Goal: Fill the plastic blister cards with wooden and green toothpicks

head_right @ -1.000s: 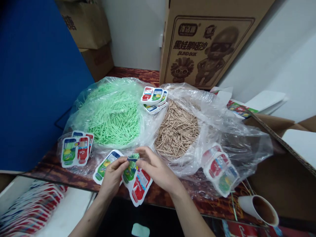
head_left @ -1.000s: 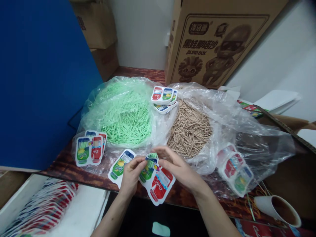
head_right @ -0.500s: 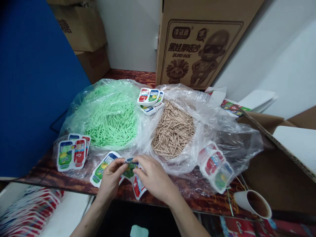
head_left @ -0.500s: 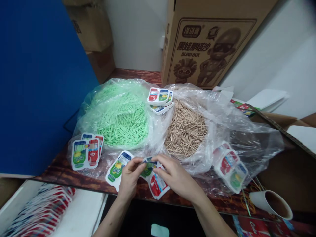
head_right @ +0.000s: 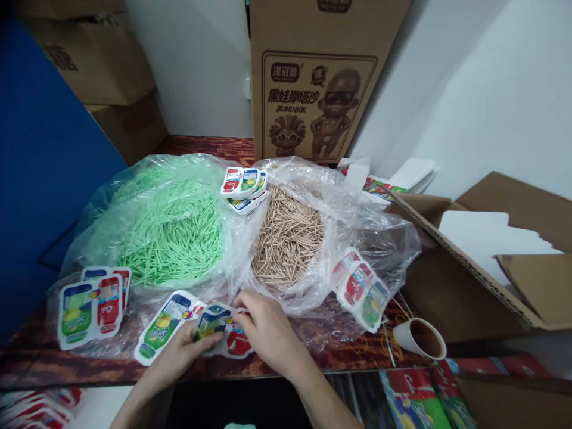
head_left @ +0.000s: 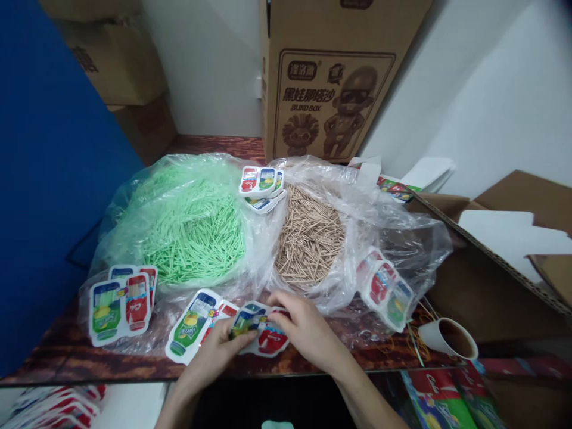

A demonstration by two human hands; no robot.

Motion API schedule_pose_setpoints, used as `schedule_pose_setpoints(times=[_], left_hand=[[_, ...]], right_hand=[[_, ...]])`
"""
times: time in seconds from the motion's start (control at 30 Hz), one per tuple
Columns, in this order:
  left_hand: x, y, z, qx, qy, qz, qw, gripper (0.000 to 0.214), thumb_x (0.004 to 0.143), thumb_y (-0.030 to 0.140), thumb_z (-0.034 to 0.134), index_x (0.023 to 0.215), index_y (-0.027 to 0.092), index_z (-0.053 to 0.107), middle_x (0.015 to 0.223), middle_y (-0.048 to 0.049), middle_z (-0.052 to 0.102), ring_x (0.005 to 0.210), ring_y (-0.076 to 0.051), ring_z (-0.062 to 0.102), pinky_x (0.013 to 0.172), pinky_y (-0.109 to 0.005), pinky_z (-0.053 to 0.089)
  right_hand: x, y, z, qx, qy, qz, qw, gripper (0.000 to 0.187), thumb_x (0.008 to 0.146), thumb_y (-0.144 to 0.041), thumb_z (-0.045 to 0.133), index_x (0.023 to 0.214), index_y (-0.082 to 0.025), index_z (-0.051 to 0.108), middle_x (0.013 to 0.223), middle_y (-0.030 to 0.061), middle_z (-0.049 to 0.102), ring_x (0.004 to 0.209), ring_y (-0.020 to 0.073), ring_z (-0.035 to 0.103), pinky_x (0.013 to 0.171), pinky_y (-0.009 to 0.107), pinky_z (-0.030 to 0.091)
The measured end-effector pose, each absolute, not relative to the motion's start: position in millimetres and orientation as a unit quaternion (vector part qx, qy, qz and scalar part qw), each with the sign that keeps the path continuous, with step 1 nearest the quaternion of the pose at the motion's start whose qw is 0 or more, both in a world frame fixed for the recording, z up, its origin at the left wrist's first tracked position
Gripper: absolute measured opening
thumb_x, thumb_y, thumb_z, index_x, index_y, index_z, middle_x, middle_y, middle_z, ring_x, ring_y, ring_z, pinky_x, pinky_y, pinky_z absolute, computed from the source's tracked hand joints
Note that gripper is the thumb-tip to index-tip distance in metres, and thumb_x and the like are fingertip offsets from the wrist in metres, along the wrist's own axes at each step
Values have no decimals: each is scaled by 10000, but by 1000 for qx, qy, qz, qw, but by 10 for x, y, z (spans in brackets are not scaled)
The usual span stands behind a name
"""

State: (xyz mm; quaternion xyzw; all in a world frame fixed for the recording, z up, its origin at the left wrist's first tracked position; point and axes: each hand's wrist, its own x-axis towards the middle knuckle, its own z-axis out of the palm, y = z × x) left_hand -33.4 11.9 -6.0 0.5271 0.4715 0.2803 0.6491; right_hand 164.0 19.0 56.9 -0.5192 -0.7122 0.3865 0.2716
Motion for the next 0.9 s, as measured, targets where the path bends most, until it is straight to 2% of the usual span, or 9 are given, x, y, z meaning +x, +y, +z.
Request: schedule_pose_setpoints(times=[0.03,0.1,0.2,0.3,0.37,0.5,0.6,0.8,0.9], left_hand=[[-326,122,-70,533,481,289,634,226,761,375,671,730,153,695,641,-1,646,600,-159,528,606,-241,415],[-305,121,-89,548,493,298,606,198,761,348,664,705,162,703,657,-6,667,634,-176,548,632,-250,431],[-234,98,-96,543,500,323,592,149,742,307,670,774,175,731,717,-16,701,697,-202,582,672,-268,458],[-140,77,-77,514,502,346,603,231,738,313,671,916,182,737,847,-42,728,815,-235,613,763,-303,475],[-102,81,-71,505,497,348,614,273,719,334,697,941,179,729,866,-45,725,822,-233,613,773,-304,476],[-102,115,-114,511,490,336,621,268,600,329,797,792,168,702,695,6,666,666,-173,558,666,-262,465],[-112,117,-178,492,510,340,618,252,604,356,791,659,163,640,600,30,590,580,-135,488,573,-231,421],[-102,76,-214,457,538,349,617,276,627,400,768,711,152,678,643,14,604,615,-148,497,610,-242,426],[-86,71,-180,469,534,341,616,263,652,405,744,667,156,661,623,16,597,613,-154,488,604,-244,422]], right_hand=[[1662,179,539,-525,-717,370,269,107,853,-132,557,792,-205,605,774,-12,636,759,159,591,696,254,400],[1694,162,475,-535,-728,337,266,190,856,-149,581,672,-190,557,714,-12,607,720,155,569,661,253,372],[1704,148,390,-554,-731,291,271,258,857,-203,617,620,-186,515,663,-9,578,662,151,537,617,257,340],[1688,146,332,-566,-729,251,290,333,888,-276,596,585,-190,487,626,-7,548,621,147,508,593,264,323],[1675,145,310,-562,-736,230,301,352,912,-313,562,589,-193,492,632,2,546,628,153,507,596,272,325],[1635,125,283,-518,-774,203,302,347,931,-348,528,620,-195,530,648,12,556,643,160,503,601,286,319],[1594,110,260,-506,-783,200,302,334,929,-332,532,626,-193,528,649,9,557,640,155,496,596,286,311],[1567,138,181,-545,-748,228,302,317,907,-309,569,618,-194,511,645,-4,552,628,143,490,585,266,317],[1572,154,151,-561,-746,209,291,300,885,-247,591,605,-191,500,643,-12,554,628,140,491,587,265,307]])
